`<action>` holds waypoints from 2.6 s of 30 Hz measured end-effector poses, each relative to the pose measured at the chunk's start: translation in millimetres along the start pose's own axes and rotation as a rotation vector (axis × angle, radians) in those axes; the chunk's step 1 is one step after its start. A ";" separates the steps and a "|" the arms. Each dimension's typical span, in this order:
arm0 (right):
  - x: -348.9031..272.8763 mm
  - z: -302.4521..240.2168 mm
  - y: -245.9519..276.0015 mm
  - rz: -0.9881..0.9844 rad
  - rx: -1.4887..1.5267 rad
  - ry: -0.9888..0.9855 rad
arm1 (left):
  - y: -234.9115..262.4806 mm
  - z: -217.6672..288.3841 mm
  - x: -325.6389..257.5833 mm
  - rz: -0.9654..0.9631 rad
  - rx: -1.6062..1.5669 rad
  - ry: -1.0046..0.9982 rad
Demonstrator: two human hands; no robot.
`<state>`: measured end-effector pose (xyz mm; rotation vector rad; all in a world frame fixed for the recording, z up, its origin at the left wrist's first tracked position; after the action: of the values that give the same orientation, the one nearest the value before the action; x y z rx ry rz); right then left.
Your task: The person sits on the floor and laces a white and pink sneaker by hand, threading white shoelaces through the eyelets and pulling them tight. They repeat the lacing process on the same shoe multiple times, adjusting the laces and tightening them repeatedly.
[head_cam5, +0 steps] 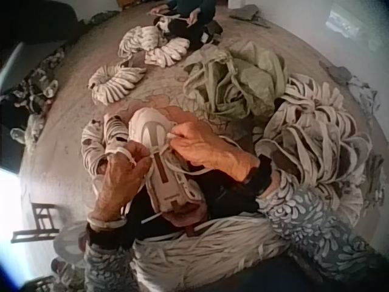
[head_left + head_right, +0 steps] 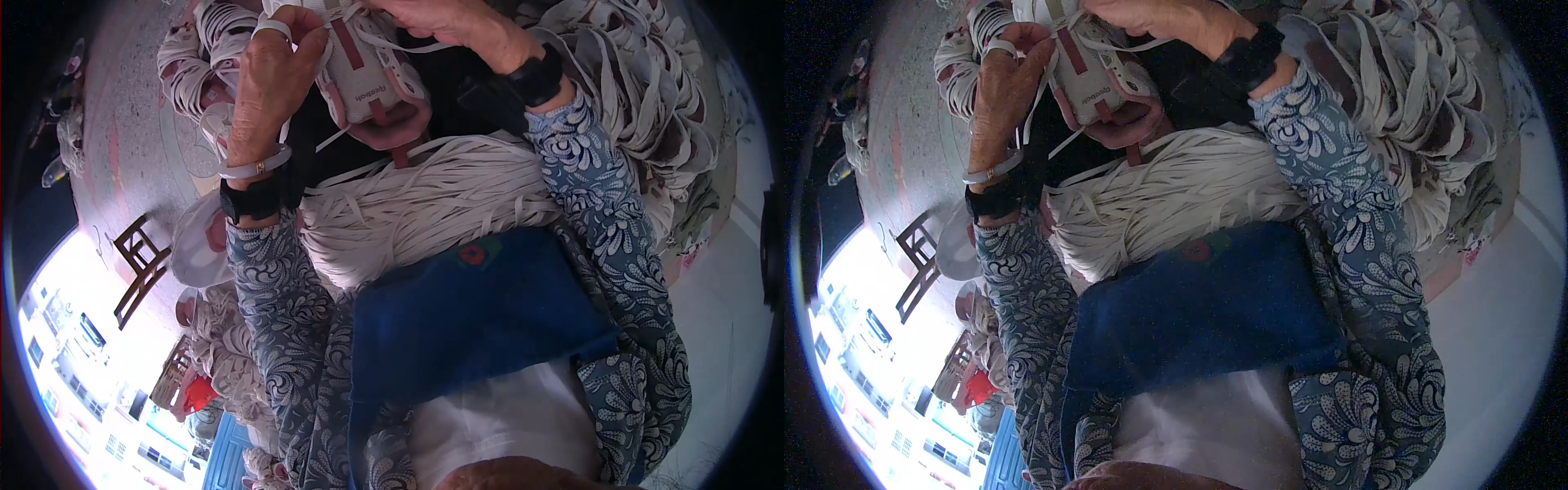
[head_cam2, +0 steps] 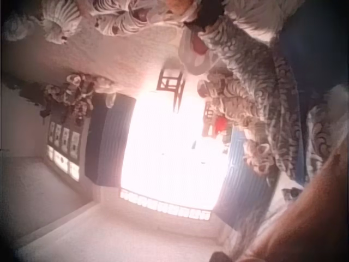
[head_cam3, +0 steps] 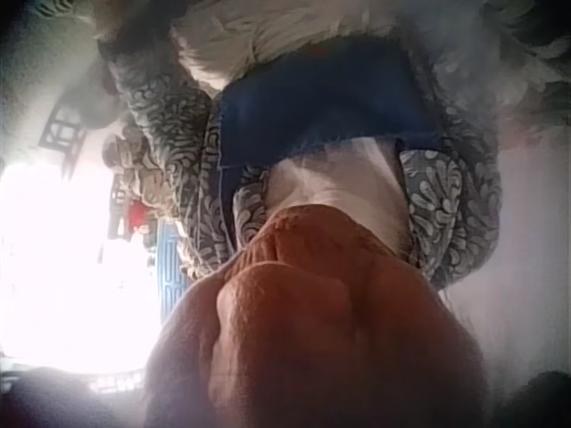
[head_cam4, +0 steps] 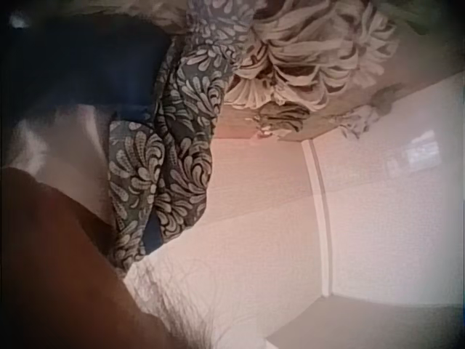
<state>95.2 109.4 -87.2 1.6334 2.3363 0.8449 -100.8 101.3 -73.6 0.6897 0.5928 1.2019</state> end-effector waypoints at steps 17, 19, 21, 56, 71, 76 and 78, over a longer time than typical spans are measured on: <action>-41.7 -33.1 -3.0 0.103 -0.117 0.163 | 5.6 34.3 1.8 0.113 0.004 0.127; -41.5 -33.1 -8.2 0.053 -0.176 0.164 | 2.9 51.4 7.3 0.098 0.037 0.092; -41.8 -33.2 -10.1 0.029 -0.155 0.164 | 1.5 55.1 9.3 0.108 0.008 0.079; -55.7 -31.6 -19.0 0.097 -0.271 0.246 | -7.9 19.1 -107.8 -0.085 -0.419 0.278; -119.7 -128.7 -41.7 -0.184 0.219 0.377 | 4.1 43.5 -141.5 -0.332 -0.858 0.486; -139.3 -148.6 -43.6 -0.422 0.053 0.540 | 0.6 56.7 -144.8 -0.211 -0.790 0.310; -141.0 -142.3 -29.3 -0.336 0.036 0.605 | 21.9 59.5 -153.7 -0.280 -0.837 0.263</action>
<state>63.1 -75.1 -10.6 1.0311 2.9099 1.3619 -110.8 -52.0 -10.1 -0.2551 0.3316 1.1471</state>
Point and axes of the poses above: each hand's wrist, its own x-axis towards the middle knuckle, its own y-axis out of the back of the hand, z = x × y, the point moved 3 cm from there along x, towards the middle knuckle, and after that the axes turned 9 degrees about y, right-handed, at the moved point
